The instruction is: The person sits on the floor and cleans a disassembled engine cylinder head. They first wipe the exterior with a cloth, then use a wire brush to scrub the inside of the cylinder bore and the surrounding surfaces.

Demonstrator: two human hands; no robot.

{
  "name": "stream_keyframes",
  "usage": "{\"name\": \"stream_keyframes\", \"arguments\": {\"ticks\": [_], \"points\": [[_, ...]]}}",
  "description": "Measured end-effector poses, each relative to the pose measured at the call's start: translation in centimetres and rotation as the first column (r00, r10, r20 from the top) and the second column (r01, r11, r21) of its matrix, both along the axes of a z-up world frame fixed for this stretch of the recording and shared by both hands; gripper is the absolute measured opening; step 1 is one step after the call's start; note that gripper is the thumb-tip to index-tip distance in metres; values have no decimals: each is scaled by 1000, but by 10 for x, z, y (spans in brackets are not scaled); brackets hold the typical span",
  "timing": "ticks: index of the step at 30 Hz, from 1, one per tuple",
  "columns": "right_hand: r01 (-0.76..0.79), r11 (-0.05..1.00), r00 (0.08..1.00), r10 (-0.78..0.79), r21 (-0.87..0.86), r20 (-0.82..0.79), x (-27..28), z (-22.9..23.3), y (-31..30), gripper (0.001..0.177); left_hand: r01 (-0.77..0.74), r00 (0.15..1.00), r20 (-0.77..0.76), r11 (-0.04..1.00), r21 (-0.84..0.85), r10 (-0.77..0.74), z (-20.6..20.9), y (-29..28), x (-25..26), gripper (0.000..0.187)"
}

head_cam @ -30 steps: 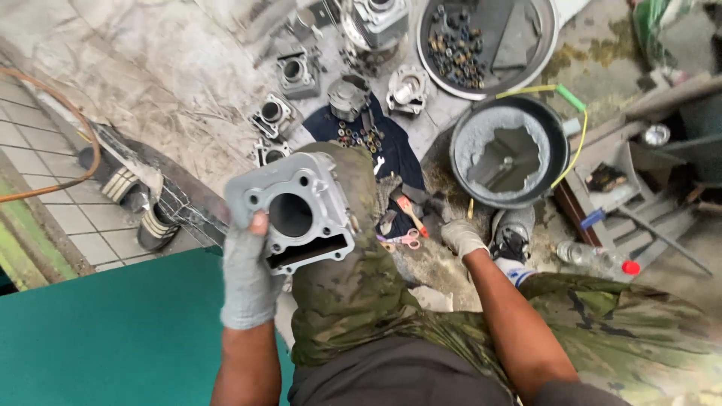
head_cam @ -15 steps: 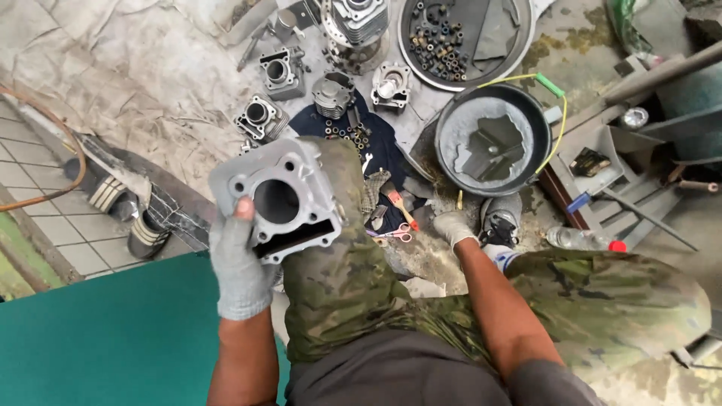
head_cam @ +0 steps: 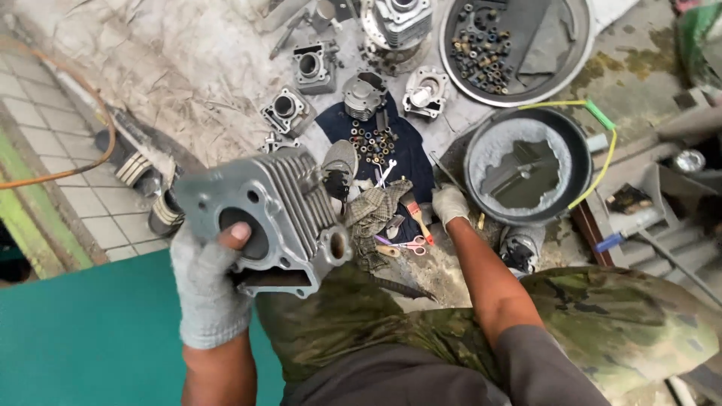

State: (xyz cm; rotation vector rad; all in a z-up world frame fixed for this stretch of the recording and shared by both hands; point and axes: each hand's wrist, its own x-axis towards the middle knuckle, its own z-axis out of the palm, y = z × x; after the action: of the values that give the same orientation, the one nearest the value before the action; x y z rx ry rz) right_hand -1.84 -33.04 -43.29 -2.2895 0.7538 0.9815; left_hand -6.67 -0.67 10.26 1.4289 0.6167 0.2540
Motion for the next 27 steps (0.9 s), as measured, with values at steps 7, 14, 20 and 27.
{"name": "stream_keyframes", "arguments": {"ticks": [7, 14, 20, 27], "points": [[2, 1000, 1000, -3, 15, 12, 15, -5, 11, 51, -41, 973, -231, 992, -116, 13, -120, -37, 48, 51], [38, 999, 994, -38, 5, 100, 31, 15, 20, 43, 16, 860, -511, 999, 32, 2, -279, -62, 60, 70], [-10, 993, 935, 51, -119, 350, 45, -33, 14, 36, 81, 823, -567, 990, 116, -1, -490, -40, 39, 63], [8, 995, 914, 33, -100, 405, 54, -56, -1, 41, 70, 779, -627, 996, 46, -26, -524, -39, 22, 57]]}}
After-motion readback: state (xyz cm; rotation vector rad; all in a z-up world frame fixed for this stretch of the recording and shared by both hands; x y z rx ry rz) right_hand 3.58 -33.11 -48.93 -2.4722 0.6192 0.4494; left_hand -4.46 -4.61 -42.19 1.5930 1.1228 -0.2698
